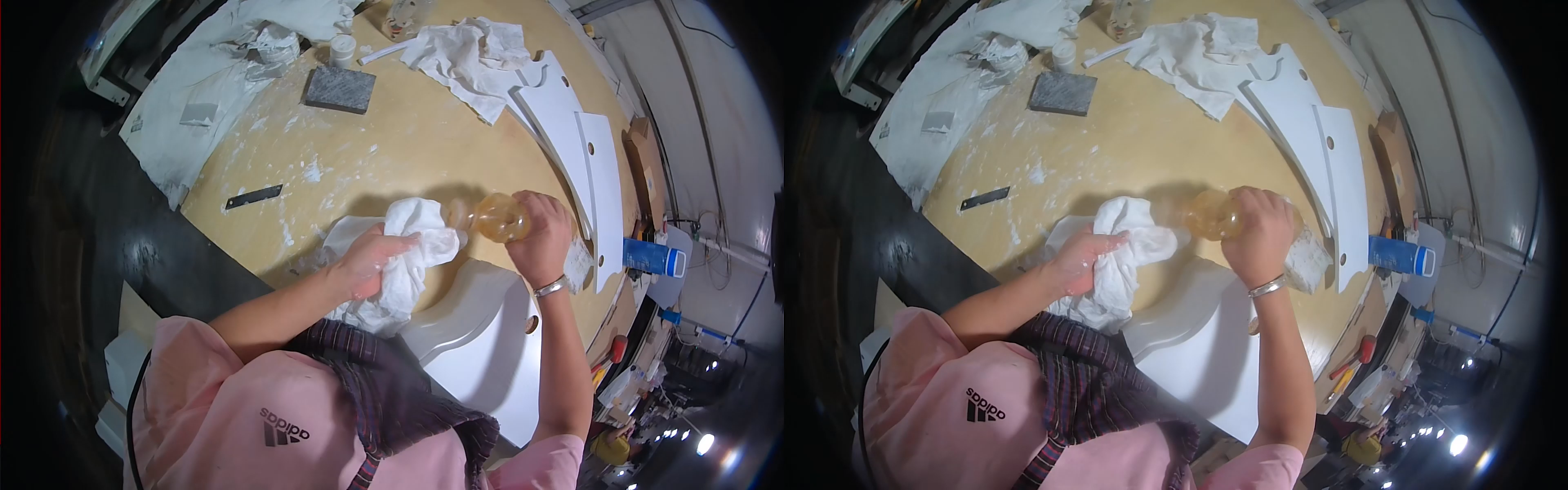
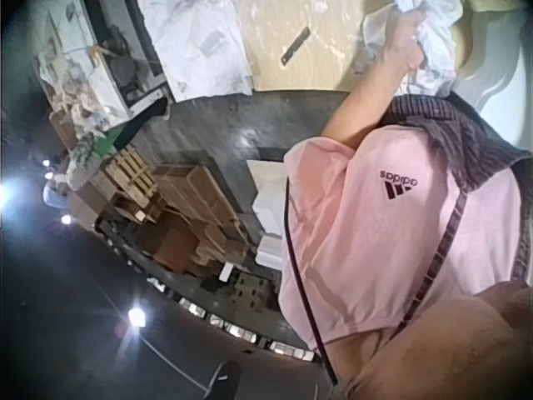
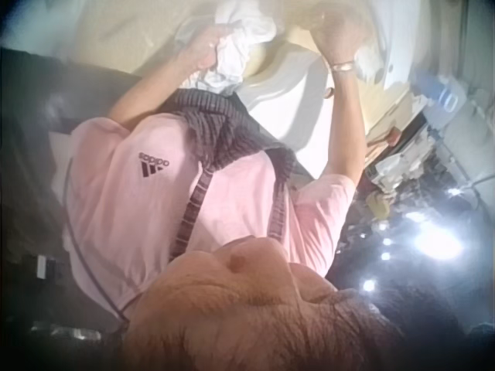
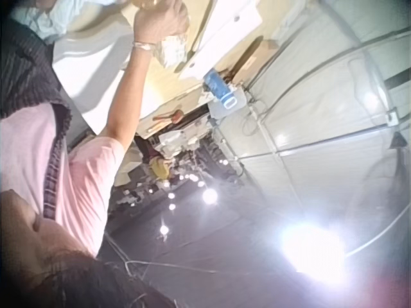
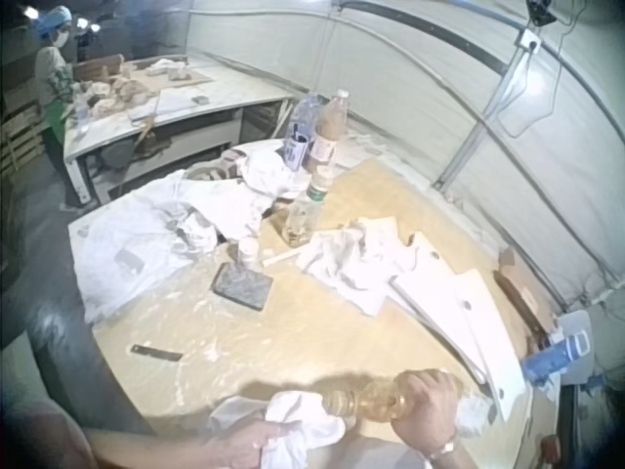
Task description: The person scrapes the edges and surfaces of white wooden panels with a small blade, applies liquid from a bottle onto a cloth, and wipes down the panels with the cloth.
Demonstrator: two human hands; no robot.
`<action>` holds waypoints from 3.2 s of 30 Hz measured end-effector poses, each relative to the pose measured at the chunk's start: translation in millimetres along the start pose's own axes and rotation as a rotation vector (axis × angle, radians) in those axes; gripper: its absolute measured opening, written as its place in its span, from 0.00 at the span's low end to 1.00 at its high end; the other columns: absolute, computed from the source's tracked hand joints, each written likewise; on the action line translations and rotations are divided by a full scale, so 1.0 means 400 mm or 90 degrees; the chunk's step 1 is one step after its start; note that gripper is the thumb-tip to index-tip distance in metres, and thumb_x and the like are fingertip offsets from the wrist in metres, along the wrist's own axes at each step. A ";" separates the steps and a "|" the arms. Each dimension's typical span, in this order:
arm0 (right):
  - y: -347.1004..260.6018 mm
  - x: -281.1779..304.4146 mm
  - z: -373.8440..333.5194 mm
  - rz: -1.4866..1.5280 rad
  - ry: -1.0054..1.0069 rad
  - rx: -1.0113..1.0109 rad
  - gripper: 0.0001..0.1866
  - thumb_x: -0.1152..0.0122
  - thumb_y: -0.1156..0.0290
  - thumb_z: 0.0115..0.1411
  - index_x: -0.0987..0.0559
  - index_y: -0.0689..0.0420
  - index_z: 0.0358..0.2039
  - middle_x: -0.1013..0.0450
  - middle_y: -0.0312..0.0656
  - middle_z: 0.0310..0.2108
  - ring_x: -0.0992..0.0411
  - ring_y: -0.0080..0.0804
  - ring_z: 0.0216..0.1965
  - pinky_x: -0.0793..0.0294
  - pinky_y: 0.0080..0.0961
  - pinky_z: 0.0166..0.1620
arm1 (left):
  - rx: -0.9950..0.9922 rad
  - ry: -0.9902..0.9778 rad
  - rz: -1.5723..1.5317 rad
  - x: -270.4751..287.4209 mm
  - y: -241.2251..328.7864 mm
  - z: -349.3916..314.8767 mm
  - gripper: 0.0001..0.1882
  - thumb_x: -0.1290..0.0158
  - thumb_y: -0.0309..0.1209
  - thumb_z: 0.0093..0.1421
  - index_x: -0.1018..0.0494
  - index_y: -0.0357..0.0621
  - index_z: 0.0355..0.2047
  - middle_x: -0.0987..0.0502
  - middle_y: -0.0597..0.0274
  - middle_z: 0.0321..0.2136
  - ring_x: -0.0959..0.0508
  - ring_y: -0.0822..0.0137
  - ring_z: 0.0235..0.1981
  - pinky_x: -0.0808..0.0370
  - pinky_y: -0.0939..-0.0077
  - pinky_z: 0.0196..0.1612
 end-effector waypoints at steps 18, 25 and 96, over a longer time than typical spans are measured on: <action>0.164 -0.158 0.002 0.700 -0.053 -0.436 0.31 0.31 0.81 0.47 0.31 0.65 0.52 0.28 0.42 0.47 0.30 0.33 0.50 0.30 0.28 0.53 | 0.087 -0.108 0.936 0.015 -0.167 0.028 0.29 0.49 0.44 0.59 0.35 0.27 0.48 0.28 0.28 0.43 0.28 0.40 0.49 0.32 0.55 0.53; 0.084 0.009 -0.196 0.476 -0.113 -0.404 0.28 0.39 0.59 0.59 0.29 0.68 0.53 0.28 0.51 0.51 0.30 0.36 0.54 0.32 0.27 0.53 | -0.069 -0.126 0.718 -0.008 -0.188 0.121 0.25 0.52 0.41 0.64 0.35 0.37 0.55 0.27 0.36 0.47 0.24 0.47 0.47 0.32 0.65 0.55; 0.029 -0.020 -0.393 0.147 -0.080 -0.408 0.23 0.63 0.60 0.70 0.31 0.67 0.27 0.36 0.37 0.18 0.40 0.24 0.23 0.39 0.26 0.29 | 0.034 -0.308 0.751 0.062 -0.150 -0.038 0.24 0.56 0.45 0.66 0.32 0.31 0.45 0.29 0.35 0.46 0.26 0.44 0.46 0.31 0.55 0.52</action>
Point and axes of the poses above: each hand's wrist, its own z-axis towards the middle knuckle, its own x-axis out of the back of the hand, y = z × x, the point moved 1 cm from there along z, towards the middle knuckle
